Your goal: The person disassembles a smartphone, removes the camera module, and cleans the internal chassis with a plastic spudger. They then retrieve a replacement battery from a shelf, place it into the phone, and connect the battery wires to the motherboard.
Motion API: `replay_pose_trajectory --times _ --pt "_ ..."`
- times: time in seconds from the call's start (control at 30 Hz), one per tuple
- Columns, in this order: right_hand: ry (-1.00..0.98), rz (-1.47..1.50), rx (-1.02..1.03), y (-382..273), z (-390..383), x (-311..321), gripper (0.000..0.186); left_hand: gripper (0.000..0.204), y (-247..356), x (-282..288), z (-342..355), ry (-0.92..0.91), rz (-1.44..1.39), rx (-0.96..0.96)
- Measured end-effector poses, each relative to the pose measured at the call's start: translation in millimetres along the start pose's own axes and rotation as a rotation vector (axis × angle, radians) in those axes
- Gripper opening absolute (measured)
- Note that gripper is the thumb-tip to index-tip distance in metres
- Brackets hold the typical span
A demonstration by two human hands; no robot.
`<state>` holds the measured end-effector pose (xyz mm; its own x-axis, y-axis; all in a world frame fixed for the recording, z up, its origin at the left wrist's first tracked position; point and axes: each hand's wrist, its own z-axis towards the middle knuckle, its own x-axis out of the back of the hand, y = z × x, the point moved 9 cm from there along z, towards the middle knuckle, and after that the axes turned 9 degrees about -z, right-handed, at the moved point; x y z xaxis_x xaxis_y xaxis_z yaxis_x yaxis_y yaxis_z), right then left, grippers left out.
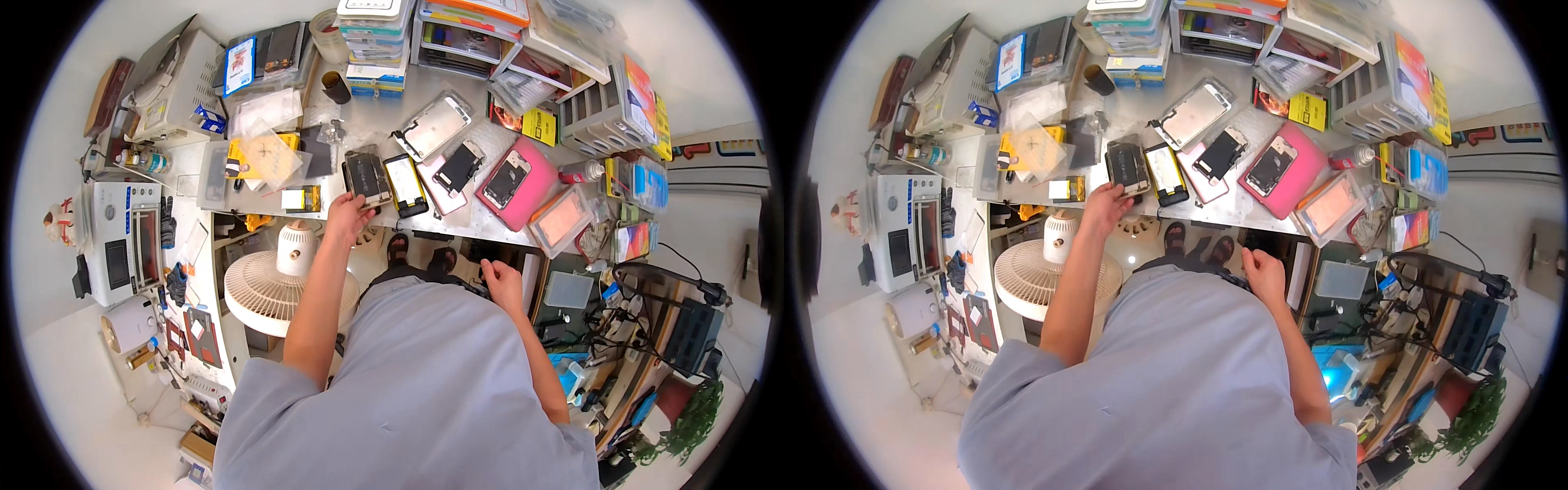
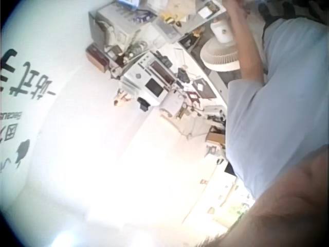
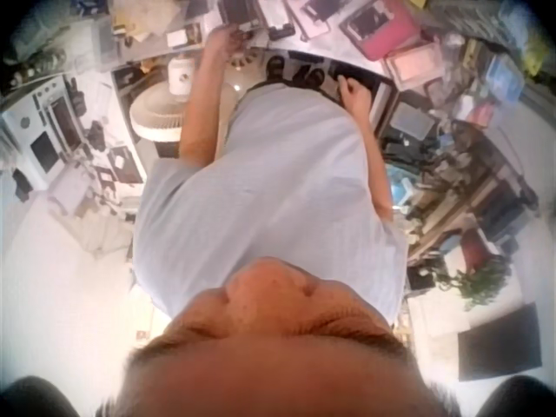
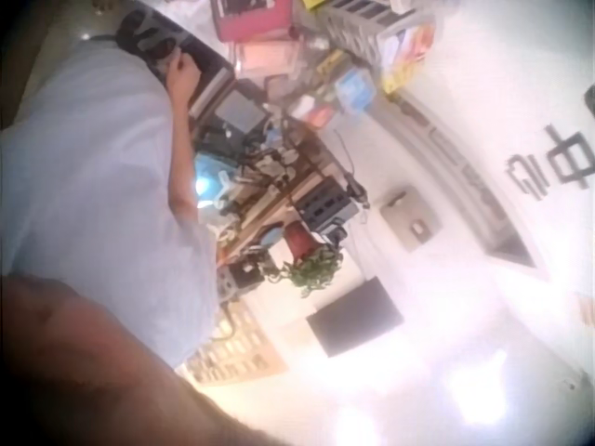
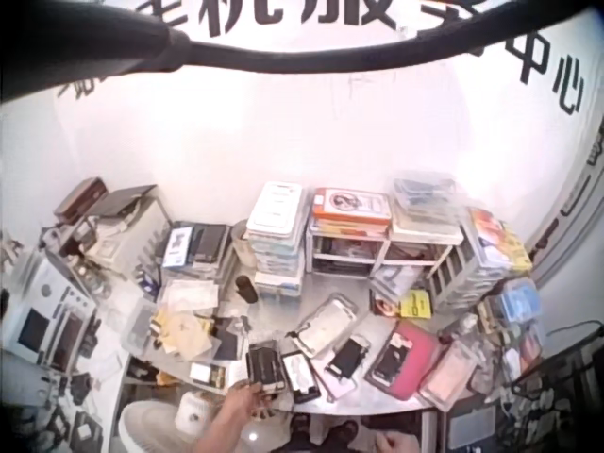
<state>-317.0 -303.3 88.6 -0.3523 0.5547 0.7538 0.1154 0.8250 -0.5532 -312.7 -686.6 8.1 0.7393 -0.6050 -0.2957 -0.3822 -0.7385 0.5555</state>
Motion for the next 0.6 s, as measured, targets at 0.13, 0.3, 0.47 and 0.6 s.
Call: replay_pose_trajectory --times 0.13,0.3,0.47,0.6 --pt "-0.015 -0.015 0.044 -4.8 1.6 1.8 0.044 0.021 -40.5 9.3 -27.3 0.008 -0.156 0.054" --pt "-0.106 0.075 0.093 -24.2 7.4 3.4 0.033 0.023 -68.7 0.6 -95.1 -0.025 -0.11 -0.029" --pt "-0.305 0.422 0.224 -69.4 12.2 -10.7 0.041 0.027 -72.8 -34.6 -143.5 -0.249 0.002 -0.105" --pt "-0.468 0.611 0.277 -100.7 1.1 -17.1 0.044 0.026 -65.6 -60.8 -168.2 -0.357 0.08 -0.133"
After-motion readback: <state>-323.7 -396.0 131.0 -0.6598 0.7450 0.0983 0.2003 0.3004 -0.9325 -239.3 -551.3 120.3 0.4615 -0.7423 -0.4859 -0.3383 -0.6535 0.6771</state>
